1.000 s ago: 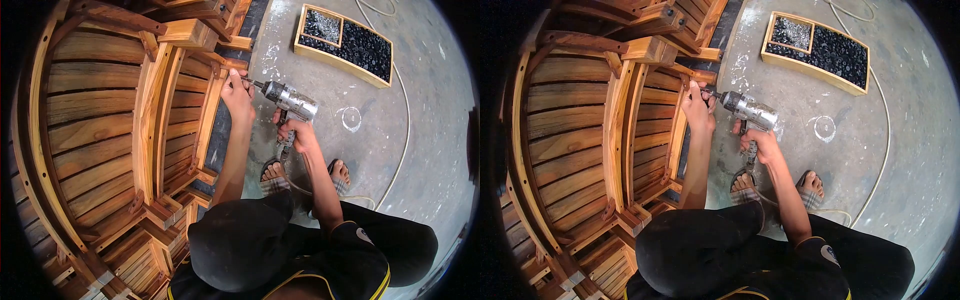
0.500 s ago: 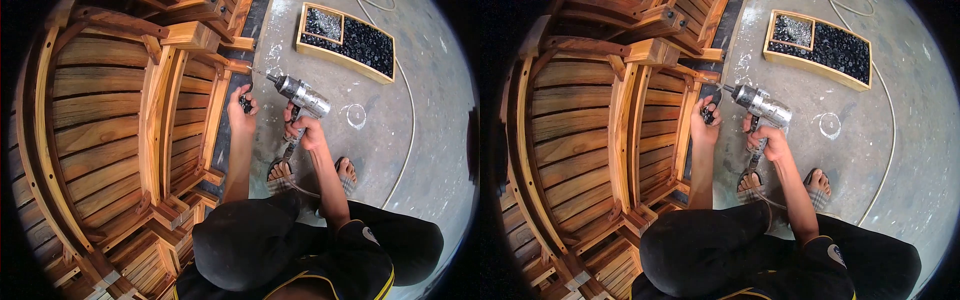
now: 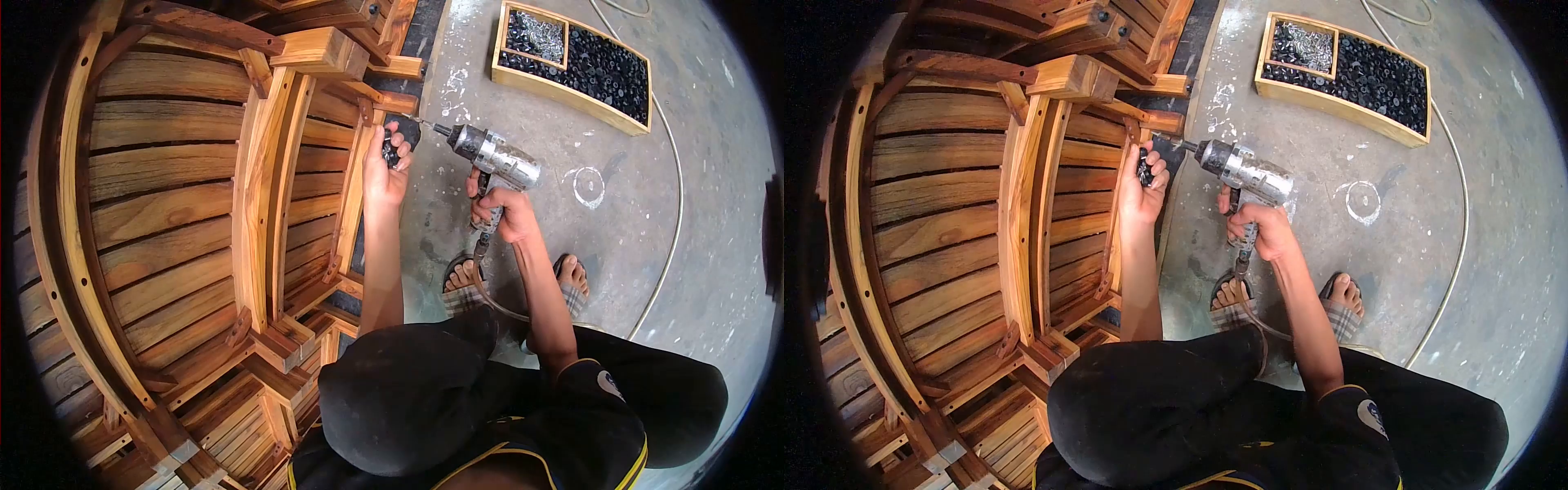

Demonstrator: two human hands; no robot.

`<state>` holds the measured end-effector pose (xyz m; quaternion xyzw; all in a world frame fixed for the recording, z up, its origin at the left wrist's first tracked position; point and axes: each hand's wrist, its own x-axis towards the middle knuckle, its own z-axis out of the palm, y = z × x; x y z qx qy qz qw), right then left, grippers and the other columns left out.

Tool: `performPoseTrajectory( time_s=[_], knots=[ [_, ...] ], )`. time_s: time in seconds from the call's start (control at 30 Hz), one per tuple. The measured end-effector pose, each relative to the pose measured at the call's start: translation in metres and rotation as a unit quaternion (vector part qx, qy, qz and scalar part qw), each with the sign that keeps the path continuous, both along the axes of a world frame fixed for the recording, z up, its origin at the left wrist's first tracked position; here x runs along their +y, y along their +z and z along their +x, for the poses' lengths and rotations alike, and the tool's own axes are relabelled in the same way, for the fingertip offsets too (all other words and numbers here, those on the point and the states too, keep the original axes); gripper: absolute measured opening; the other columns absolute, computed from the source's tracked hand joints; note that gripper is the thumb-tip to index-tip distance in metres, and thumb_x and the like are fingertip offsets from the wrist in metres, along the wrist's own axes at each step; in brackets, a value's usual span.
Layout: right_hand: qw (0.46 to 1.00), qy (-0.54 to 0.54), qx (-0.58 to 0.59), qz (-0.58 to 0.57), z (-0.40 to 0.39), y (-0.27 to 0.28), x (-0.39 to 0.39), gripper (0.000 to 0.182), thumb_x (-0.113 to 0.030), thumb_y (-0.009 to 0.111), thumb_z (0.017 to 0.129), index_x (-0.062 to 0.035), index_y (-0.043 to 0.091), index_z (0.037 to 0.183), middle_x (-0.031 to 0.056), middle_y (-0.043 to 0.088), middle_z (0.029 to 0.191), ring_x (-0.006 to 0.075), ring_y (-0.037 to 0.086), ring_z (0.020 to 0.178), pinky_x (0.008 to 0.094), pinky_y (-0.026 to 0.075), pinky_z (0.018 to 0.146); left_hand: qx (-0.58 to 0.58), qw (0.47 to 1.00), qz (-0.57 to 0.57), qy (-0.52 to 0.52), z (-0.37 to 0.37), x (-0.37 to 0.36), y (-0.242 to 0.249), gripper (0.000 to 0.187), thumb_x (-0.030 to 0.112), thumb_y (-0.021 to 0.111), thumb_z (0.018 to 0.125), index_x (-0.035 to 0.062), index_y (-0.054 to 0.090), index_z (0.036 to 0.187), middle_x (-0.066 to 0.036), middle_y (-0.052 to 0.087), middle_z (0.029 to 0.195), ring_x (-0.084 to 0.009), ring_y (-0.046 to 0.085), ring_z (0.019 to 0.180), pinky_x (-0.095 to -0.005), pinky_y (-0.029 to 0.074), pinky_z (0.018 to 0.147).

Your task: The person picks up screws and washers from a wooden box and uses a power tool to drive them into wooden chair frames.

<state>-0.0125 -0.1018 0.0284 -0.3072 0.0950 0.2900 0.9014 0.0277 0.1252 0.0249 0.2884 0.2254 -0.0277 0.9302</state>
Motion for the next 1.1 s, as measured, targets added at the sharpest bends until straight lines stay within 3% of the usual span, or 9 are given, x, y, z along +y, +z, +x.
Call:
performPoseTrajectory(
  time_s=[0.33, 0.73, 0.93, 1.1],
  knots=[
    [1.0, 0.019, 0.011, -0.001, -0.002, -0.002, 0.007, 0.039, 0.007, 0.052, 0.061, 0.0017, 0.058, 0.099, 0.0096, 0.06, 0.082, 0.0145, 0.047, 0.049, 0.0275, 0.04, 0.046, -0.031, 0.997, -0.048, -0.042, 0.014, 0.007, 0.013, 0.021, 0.017, 0.055, 0.094, 0.0004, 0.053, 0.107, -0.005, 0.049, 0.077, -0.0096, 0.043, 0.06, -0.0184, 0.034, 0.041],
    [0.999, 0.027, 0.004, -0.03, 0.001, -0.008, 0.005, 0.031, 0.006, 0.054, 0.065, 0.0015, 0.058, 0.095, 0.0084, 0.059, 0.08, 0.013, 0.048, 0.049, 0.0262, 0.04, 0.046, -0.01, 0.988, 0.02, -0.154, 0.017, 0.018, 0.012, 0.022, 0.022, 0.054, 0.096, 0.0006, 0.053, 0.101, -0.001, 0.043, 0.073, -0.0057, 0.038, 0.056, -0.0159, 0.031, 0.041],
    [0.999, 0.036, 0.009, -0.039, 0.005, -0.016, 0.006, 0.029, 0.008, 0.054, 0.065, -0.0003, 0.06, 0.092, 0.0061, 0.059, 0.078, 0.0121, 0.048, 0.049, 0.0251, 0.04, 0.045, 0.021, 0.996, 0.033, -0.085, 0.017, 0.0, -0.022, 0.025, 0.025, 0.056, 0.095, 0.0018, 0.055, 0.101, 0.0, 0.045, 0.071, -0.0063, 0.037, 0.057, -0.017, 0.03, 0.043],
    [0.99, 0.039, 0.134, -0.012, 0.011, -0.048, 0.007, 0.028, 0.005, 0.055, 0.064, -0.0046, 0.06, 0.09, 0.0041, 0.059, 0.078, 0.0113, 0.045, 0.047, 0.028, 0.041, 0.045, 0.069, 0.99, 0.056, -0.107, 0.033, -0.005, -0.056, 0.025, 0.026, 0.056, 0.095, 0.0017, 0.055, 0.1, -0.001, 0.044, 0.07, -0.007, 0.038, 0.056, -0.0179, 0.03, 0.043]
  ],
)
